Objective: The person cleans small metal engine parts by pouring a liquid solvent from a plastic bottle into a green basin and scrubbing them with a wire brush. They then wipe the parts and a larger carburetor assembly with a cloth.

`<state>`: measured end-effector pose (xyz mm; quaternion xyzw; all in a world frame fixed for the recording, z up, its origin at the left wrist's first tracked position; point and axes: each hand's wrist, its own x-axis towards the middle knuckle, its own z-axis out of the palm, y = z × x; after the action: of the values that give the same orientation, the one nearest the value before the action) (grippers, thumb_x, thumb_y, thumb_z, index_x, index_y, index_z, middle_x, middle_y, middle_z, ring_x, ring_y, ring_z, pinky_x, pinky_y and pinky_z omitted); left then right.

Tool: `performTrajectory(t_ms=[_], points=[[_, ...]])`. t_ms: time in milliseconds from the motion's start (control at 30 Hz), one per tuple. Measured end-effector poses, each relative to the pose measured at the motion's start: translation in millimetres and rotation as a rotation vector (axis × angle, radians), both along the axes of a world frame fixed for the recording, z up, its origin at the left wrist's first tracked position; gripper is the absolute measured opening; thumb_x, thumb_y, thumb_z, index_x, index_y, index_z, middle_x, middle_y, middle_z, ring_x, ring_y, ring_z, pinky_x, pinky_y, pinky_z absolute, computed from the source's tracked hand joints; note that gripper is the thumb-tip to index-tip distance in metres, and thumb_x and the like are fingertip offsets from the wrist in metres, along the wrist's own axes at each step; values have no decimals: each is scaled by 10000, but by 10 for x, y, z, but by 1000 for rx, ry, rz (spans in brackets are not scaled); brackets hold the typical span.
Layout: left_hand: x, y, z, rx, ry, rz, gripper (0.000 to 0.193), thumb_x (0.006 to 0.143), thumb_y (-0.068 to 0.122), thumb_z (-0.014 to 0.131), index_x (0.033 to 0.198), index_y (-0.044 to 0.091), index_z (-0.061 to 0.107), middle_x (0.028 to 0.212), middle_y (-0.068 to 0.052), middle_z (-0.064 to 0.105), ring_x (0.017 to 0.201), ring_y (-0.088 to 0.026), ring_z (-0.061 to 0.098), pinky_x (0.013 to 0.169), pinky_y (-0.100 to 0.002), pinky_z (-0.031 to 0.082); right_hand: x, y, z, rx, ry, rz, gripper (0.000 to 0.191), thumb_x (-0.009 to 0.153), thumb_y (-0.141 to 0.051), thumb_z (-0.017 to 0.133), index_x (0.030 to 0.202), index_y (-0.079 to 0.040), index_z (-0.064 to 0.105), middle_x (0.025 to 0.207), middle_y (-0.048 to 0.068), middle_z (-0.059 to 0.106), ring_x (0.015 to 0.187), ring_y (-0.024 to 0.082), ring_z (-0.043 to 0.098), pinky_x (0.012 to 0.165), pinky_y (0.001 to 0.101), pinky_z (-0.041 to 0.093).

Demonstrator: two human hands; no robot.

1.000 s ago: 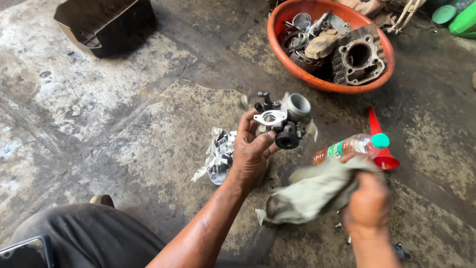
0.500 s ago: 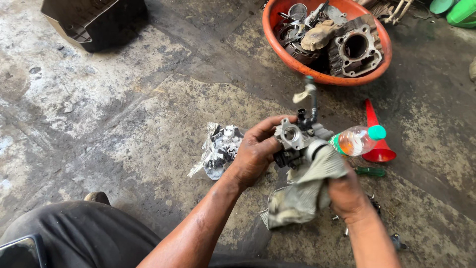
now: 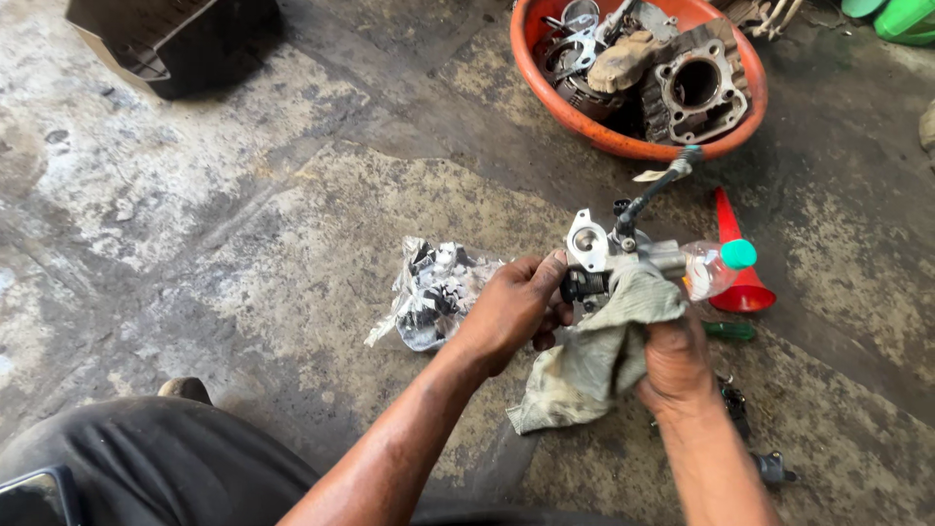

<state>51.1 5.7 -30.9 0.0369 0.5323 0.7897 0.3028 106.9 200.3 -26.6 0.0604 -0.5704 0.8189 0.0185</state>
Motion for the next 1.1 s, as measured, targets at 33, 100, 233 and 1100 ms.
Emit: performTrajectory(t_ms=[33,100,233,1100], points=[[0,20,-18,48,-31,23,432,1039,444,499,1113,29,590,757,-70,640,577,-135,536,502,-289,459,-8,-41,-8,19,-33,-34,616,873,-486,805,1269,-35,665,1136,84,704,1002,216,690,881,378,573],[12,33,-37,80,9,76,387,1044,411,541,1117,32,572,788,-71,619,618,-129,531,537,-283,465,-45,-117,-3,-29,-112,-54,526,930,-461,745,1242,-44,669,1123,105,709,972,233,693,868,393,578],[35,-4,4,-177,433,169,306,1039,350,577,1176,79,547,952,-73,688,803,-110,629,693,-268,525,-100,-222,63,-252,-263,-131,440,972,-433,652,1217,-67,646,1162,84,712,1031,213,707,933,386,584],[-107,-116,1,-112,-97,-157,958,840,891,122,872,101,663,656,-41,572,540,-129,470,479,-304,360,78,-83,105,693,263,-118,1236,669,-931,627,1481,-25,412,1278,16,556,1177,138,539,1048,310,466]])
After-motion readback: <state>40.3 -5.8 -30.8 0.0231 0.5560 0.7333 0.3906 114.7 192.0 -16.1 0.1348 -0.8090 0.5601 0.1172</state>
